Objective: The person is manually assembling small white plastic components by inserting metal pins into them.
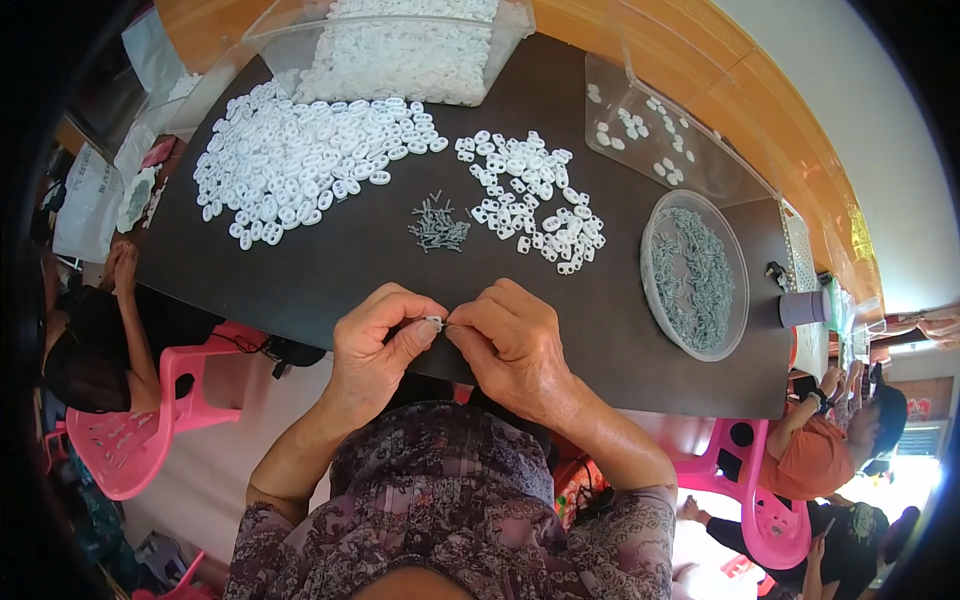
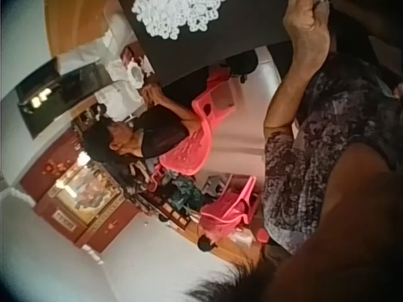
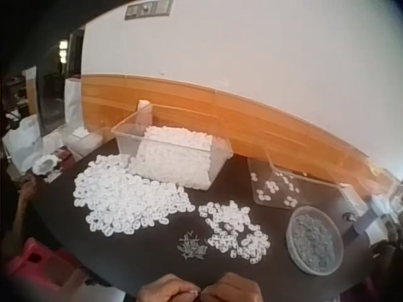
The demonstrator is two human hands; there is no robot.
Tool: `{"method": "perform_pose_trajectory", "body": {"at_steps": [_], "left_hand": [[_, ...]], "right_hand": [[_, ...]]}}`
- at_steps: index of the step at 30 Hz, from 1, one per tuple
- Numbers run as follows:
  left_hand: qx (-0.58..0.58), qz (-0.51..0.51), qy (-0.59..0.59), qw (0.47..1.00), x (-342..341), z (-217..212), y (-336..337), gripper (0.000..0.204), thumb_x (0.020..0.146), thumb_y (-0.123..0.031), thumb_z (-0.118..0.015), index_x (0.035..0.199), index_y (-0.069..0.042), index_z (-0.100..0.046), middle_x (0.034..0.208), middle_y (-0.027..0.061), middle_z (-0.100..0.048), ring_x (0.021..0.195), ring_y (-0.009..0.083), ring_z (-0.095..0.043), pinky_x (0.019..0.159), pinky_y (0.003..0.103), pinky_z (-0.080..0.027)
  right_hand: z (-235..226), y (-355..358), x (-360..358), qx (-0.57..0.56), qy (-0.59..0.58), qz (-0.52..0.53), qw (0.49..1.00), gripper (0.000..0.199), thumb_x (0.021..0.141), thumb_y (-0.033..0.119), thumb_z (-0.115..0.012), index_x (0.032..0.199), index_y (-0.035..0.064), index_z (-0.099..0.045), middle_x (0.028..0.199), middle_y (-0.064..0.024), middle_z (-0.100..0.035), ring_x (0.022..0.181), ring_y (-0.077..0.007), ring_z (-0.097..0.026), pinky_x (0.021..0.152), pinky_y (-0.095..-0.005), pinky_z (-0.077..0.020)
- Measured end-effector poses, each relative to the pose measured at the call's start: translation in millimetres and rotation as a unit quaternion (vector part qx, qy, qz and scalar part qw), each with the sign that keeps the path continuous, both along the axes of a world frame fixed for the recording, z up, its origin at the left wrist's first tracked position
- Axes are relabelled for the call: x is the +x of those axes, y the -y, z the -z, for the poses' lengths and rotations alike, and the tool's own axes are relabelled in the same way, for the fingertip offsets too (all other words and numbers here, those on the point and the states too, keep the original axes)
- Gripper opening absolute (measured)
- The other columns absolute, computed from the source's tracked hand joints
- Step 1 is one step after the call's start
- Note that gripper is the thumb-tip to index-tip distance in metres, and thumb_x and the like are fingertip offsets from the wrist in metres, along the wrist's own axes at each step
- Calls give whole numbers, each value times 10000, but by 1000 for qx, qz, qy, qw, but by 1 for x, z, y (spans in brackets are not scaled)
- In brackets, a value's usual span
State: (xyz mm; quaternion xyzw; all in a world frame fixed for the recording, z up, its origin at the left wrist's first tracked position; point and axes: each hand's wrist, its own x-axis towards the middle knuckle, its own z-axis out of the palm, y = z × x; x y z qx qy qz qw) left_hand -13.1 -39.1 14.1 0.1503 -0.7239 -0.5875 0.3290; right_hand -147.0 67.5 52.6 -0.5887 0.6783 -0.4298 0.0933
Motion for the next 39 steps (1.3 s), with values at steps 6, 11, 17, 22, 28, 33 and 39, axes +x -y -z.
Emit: {"method": "perform_pose_trajectory", "body": {"at_steps": [6,11,17,22,28,33,39], "left_hand": [[-9,-8,2,1000,1,0,-1,100,843,34,-631,932,-11,-632,792,53,-553,664,134,-536,585,256,-429],[-20,-17,5,1000,3,0,-3,107,829,39,-638,923,-13,-629,785,59,-552,652,152,-538,577,267,-430],[-117,-74,-17,990,-1,2,-9,133,788,53,-661,896,-15,-624,773,88,-557,639,219,-565,561,309,-446],[-103,-88,-24,991,0,4,-10,134,789,58,-663,900,-5,-623,787,86,-575,657,210,-580,570,299,-456],[-3,-74,-36,997,-1,7,-11,142,809,65,-655,938,9,-637,822,71,-597,687,161,-584,599,262,-464],[-12,-84,-32,996,-2,7,-10,131,817,67,-641,934,10,-648,823,74,-600,686,159,-579,604,256,-463],[18,-64,-28,997,-4,7,-6,114,842,35,-639,955,23,-654,827,57,-595,690,121,-569,612,240,-464]], "right_hand": [[1,0,1,2,1,0,1000,89,710,-42,-671,755,15,-618,631,-70,-530,592,-230,-498,523,-342,-389],[2,1,2,2,4,-5,1000,87,709,-45,-665,749,13,-614,628,-70,-525,580,-231,-491,516,-345,-385],[7,2,2,15,49,-17,999,53,732,-18,-655,766,0,-619,644,-68,-520,583,-194,-493,522,-319,-384],[11,4,3,34,82,-13,996,44,760,24,-648,784,-5,-625,671,-58,-523,600,-157,-501,543,-291,-389],[12,7,3,35,95,-6,995,62,800,58,-636,796,-3,-624,691,-56,-532,618,-153,-517,563,-290,-407],[12,7,0,52,134,-19,989,78,816,72,-632,800,-3,-619,712,-63,-540,651,-167,-534,592,-293,-423],[9,10,-3,57,106,-22,992,77,832,78,-632,822,2,-624,716,-69,-546,656,-182,-538,598,-307,-431]]}}
